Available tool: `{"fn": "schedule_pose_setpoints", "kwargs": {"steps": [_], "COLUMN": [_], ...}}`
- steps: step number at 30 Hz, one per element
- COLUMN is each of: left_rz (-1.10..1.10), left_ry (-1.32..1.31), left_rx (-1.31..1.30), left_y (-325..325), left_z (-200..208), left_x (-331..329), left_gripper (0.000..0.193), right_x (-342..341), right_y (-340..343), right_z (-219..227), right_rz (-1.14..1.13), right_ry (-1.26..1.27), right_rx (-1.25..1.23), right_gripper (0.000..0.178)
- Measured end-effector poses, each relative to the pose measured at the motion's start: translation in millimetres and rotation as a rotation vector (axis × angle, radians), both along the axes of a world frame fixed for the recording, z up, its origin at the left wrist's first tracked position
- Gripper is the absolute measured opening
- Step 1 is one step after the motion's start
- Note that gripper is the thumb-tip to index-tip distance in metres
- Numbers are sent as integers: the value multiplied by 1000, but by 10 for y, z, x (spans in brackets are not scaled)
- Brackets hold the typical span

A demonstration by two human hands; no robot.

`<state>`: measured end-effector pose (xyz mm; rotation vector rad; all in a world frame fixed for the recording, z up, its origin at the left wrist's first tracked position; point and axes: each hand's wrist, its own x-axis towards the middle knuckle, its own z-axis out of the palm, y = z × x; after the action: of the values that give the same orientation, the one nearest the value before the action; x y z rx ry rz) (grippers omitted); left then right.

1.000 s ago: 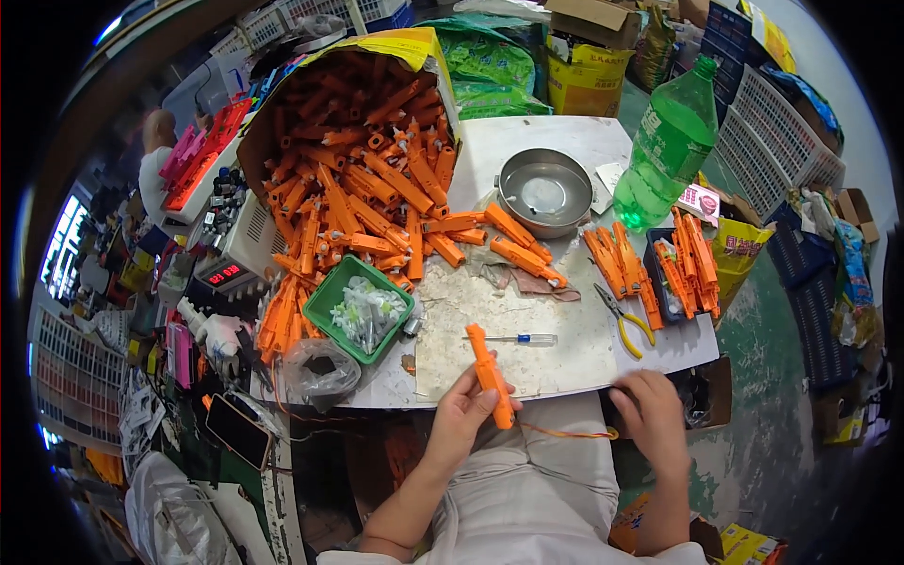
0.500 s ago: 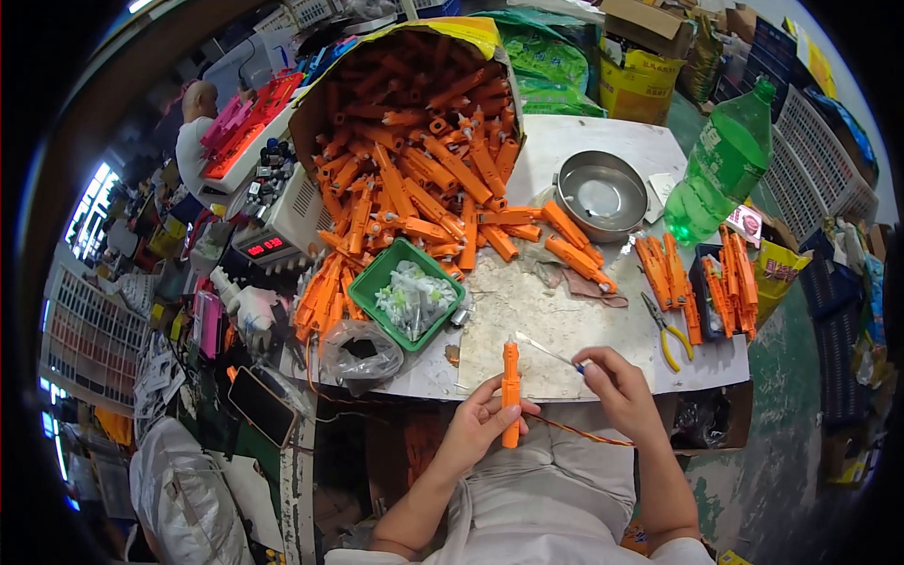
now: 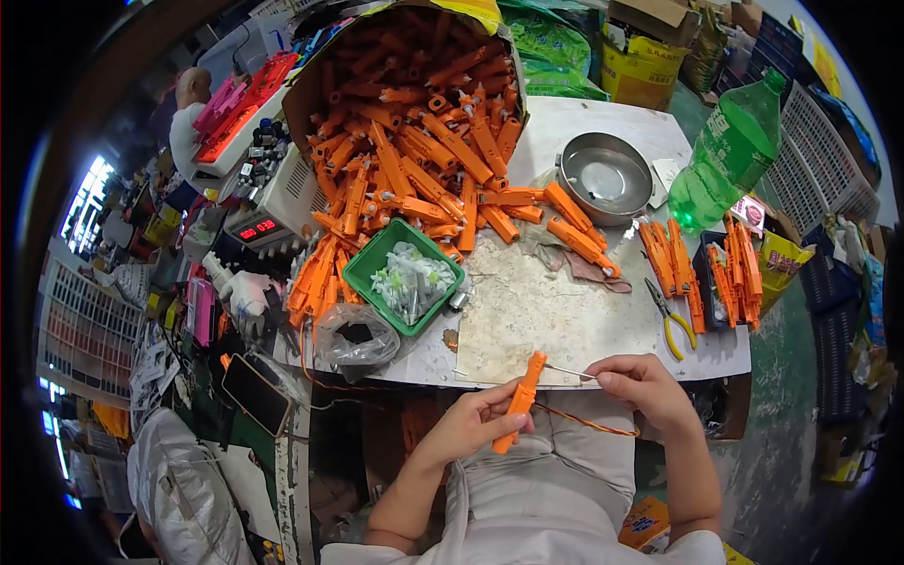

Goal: The person assembles a plastic toy gun by fitting toy components, springs, and screws into the plastic housing. The person uses pliers and a screwdriver to secure the internal parts.

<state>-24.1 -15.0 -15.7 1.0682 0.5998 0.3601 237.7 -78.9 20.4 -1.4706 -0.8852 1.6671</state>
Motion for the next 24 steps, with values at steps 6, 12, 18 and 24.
{"fn": "schedule_pose_setpoints", "kwargs": {"steps": [6, 12, 18, 24], "left_rz": [61, 199, 174, 160], "left_ry": [54, -55, -50, -43], "left_rx": [-15, -56, -25, -17], "left_y": [-12, -77, -75, -54], "left_z": [-45, -93, -28, -37], "left_x": [108, 181, 232, 226], "left_gripper": [54, 59, 59, 59], "right_x": [-224, -232, -188, -157], "right_y": [-152, -183, -208, -230], "right_z": [-200, -14, -22, 8], "right_rz": [62, 17, 8, 54], "right_ry": [-899, -654, -458, -356], "right_rx": [809, 656, 432, 384], "right_gripper": [22, 22, 20, 21]}}
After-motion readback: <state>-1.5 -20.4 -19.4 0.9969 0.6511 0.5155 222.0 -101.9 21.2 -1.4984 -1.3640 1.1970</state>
